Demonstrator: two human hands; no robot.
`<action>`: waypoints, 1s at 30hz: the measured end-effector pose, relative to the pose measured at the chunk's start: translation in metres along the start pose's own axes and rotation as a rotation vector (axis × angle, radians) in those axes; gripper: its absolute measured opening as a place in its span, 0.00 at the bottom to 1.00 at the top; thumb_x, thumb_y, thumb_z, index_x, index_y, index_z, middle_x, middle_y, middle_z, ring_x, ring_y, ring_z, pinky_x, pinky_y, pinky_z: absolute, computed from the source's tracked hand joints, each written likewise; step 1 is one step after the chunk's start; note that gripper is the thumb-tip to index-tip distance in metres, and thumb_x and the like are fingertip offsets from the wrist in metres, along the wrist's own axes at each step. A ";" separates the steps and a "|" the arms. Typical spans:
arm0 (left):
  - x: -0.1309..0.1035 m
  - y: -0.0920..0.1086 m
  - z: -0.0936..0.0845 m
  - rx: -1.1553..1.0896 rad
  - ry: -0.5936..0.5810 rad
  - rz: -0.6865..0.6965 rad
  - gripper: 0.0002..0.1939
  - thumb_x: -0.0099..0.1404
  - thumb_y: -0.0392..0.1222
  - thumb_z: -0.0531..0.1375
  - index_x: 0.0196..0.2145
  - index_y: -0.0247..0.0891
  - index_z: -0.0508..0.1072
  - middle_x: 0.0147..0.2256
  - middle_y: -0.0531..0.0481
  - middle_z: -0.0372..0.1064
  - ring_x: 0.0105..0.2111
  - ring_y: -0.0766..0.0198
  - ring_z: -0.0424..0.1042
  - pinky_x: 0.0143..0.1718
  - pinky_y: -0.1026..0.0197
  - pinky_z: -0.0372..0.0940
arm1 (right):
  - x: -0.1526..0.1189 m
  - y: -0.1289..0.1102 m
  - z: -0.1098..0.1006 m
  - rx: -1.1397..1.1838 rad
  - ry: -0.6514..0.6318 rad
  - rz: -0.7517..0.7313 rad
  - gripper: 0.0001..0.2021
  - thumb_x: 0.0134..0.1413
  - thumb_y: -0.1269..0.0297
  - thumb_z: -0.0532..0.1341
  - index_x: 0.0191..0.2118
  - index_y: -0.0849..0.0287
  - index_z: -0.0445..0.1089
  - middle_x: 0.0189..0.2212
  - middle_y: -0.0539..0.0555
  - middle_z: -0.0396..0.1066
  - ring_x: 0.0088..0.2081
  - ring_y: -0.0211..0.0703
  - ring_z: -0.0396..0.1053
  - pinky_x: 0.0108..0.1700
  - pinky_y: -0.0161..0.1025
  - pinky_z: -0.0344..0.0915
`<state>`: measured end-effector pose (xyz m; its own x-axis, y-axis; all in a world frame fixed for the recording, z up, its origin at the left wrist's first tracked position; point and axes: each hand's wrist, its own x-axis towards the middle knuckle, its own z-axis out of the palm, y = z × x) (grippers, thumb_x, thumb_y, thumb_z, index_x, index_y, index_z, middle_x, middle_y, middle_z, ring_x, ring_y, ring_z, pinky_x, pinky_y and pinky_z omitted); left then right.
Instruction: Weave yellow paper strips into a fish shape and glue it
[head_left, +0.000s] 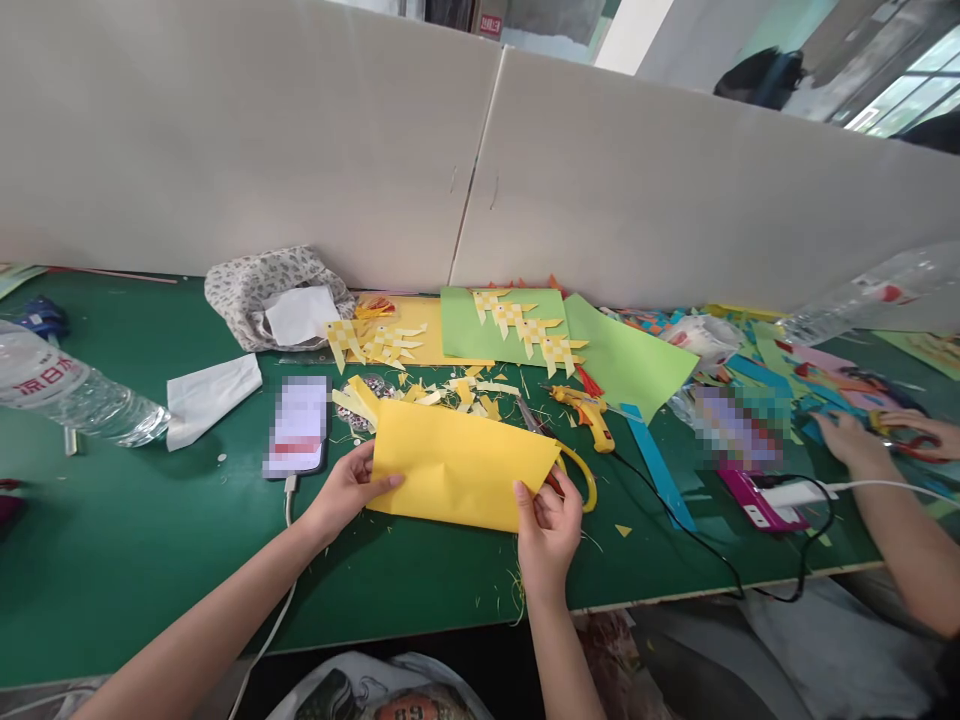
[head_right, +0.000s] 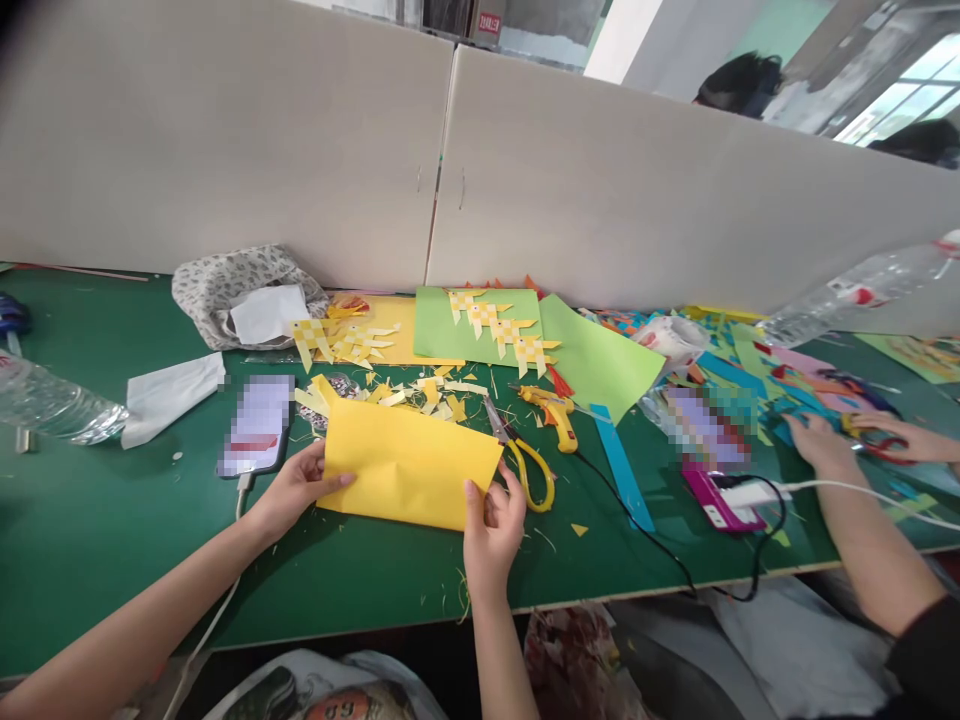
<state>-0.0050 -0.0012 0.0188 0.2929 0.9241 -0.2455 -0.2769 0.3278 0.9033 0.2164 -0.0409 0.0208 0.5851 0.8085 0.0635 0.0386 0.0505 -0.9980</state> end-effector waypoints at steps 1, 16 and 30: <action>0.000 -0.001 -0.001 0.005 -0.007 -0.003 0.27 0.49 0.44 0.67 0.46 0.36 0.66 0.46 0.43 0.72 0.44 0.50 0.71 0.46 0.50 0.67 | 0.001 0.002 -0.001 -0.005 0.000 -0.010 0.28 0.44 0.58 0.65 0.51 0.61 0.59 0.44 0.64 0.72 0.45 0.52 0.70 0.45 0.48 0.67; -0.009 -0.007 0.000 0.064 -0.029 0.005 0.25 0.46 0.40 0.69 0.43 0.36 0.68 0.43 0.45 0.73 0.43 0.51 0.72 0.44 0.51 0.69 | 0.002 0.016 -0.006 -0.017 -0.030 -0.092 0.26 0.45 0.60 0.64 0.51 0.60 0.59 0.46 0.63 0.70 0.47 0.52 0.69 0.47 0.49 0.66; -0.008 -0.001 0.002 0.089 0.017 -0.048 0.20 0.53 0.48 0.64 0.43 0.36 0.71 0.43 0.45 0.74 0.41 0.51 0.73 0.42 0.53 0.70 | -0.001 0.017 -0.008 -0.058 -0.077 -0.114 0.26 0.46 0.60 0.64 0.52 0.58 0.58 0.47 0.62 0.69 0.47 0.52 0.69 0.45 0.45 0.68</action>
<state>-0.0047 -0.0091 0.0204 0.2882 0.9112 -0.2945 -0.1799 0.3535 0.9179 0.2233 -0.0457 0.0040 0.5102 0.8424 0.1734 0.1491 0.1120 -0.9825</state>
